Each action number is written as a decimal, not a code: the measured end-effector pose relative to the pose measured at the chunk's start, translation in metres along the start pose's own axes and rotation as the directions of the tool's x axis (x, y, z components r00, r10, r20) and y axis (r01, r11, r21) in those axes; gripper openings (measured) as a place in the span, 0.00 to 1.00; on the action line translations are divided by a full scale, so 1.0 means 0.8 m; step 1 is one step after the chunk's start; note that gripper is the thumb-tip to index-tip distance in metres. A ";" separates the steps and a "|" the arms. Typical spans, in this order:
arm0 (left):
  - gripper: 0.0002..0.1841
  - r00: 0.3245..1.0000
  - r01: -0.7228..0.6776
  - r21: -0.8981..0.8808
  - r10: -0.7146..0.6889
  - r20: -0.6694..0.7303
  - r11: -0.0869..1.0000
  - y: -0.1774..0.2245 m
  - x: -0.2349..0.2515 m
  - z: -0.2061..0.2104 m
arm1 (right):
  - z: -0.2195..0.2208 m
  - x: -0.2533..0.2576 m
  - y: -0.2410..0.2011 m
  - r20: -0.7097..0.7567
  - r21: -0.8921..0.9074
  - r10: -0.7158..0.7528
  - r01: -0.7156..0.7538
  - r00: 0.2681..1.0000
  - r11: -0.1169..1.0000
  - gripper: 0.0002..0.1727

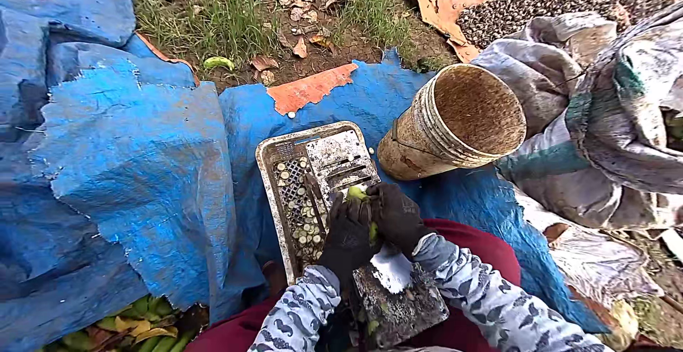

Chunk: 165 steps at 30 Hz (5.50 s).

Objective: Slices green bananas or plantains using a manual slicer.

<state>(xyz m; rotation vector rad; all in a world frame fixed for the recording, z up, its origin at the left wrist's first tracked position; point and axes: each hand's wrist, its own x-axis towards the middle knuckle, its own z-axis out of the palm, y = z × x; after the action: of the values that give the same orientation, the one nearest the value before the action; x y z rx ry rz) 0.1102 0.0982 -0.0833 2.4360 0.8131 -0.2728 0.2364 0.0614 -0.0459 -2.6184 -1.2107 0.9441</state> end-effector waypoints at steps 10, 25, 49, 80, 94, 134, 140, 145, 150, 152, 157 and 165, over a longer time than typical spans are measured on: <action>0.43 0.734 0.122 -0.561 -0.455 -0.504 0.819 -0.121 -0.100 -0.031 | 0.037 -0.056 -0.015 -0.088 -0.135 -0.047 0.034 0.995 0.990 0.63; 0.34 0.589 -0.304 -0.806 -0.564 -0.578 0.508 -0.183 -0.154 -0.040 | 0.061 -0.098 -0.014 -0.132 -0.228 0.054 -0.083 0.990 0.970 0.41; 0.33 0.459 -0.412 -0.753 -0.597 -0.658 0.513 -0.199 -0.171 -0.054 | 0.059 -0.115 -0.015 -0.166 -0.336 0.029 -0.084 0.986 0.938 0.29; 0.33 0.459 -0.292 -0.796 -0.653 -0.602 0.530 -0.203 -0.174 -0.051 | 0.063 -0.094 -0.004 -0.159 -0.331 -0.053 -0.003 0.986 0.943 0.43; 0.31 0.511 -0.284 -0.823 -0.648 -0.565 0.493 -0.207 -0.174 -0.050 | 0.057 0.028 -0.057 -0.246 -0.286 -0.077 0.004 0.966 0.958 0.31; 0.32 0.498 -0.231 -0.742 -0.579 -0.646 0.629 -0.201 -0.173 -0.055 | 0.060 -0.036 -0.053 -0.070 -0.479 0.044 -0.072 0.997 0.875 0.26; 0.33 0.478 -0.231 -0.729 -0.577 -0.662 0.645 -0.201 -0.176 -0.055 | 0.040 -0.025 -0.040 -0.090 -0.447 0.016 -0.055 0.996 0.893 0.58; 0.32 0.495 -0.212 -0.742 -0.585 -0.643 0.636 -0.203 -0.176 -0.051 | 0.044 -0.028 -0.033 -0.081 -0.433 -0.060 0.019 0.995 0.901 0.52; 0.31 0.502 -0.186 -0.733 -0.578 -0.643 0.655 -0.202 -0.171 -0.052 | 0.052 0.022 -0.036 -0.171 -0.340 -0.172 0.105 0.970 0.934 0.30; 0.31 0.510 -0.196 -0.707 -0.545 -0.666 0.680 -0.204 -0.171 -0.052 | 0.043 0.031 -0.026 -0.257 -0.233 -0.210 0.150 0.943 0.961 0.25; 0.32 0.511 -0.182 -0.729 -0.570 -0.643 0.659 -0.209 -0.172 -0.046 | 0.018 -0.021 0.012 -0.445 0.374 -0.131 0.317 0.886 0.872 0.24; 0.31 0.545 -0.158 -0.770 -0.595 -0.590 0.618 -0.197 -0.161 -0.055 | 0.061 -0.023 -0.066 -0.104 -0.304 -0.017 -0.015 0.994 0.953 0.53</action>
<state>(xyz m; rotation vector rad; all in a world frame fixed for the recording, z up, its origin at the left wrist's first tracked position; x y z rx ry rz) -0.0872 0.1641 -0.0712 1.4744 1.3188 1.0468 0.1650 0.0763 -0.0580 -2.8548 -1.4317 0.6519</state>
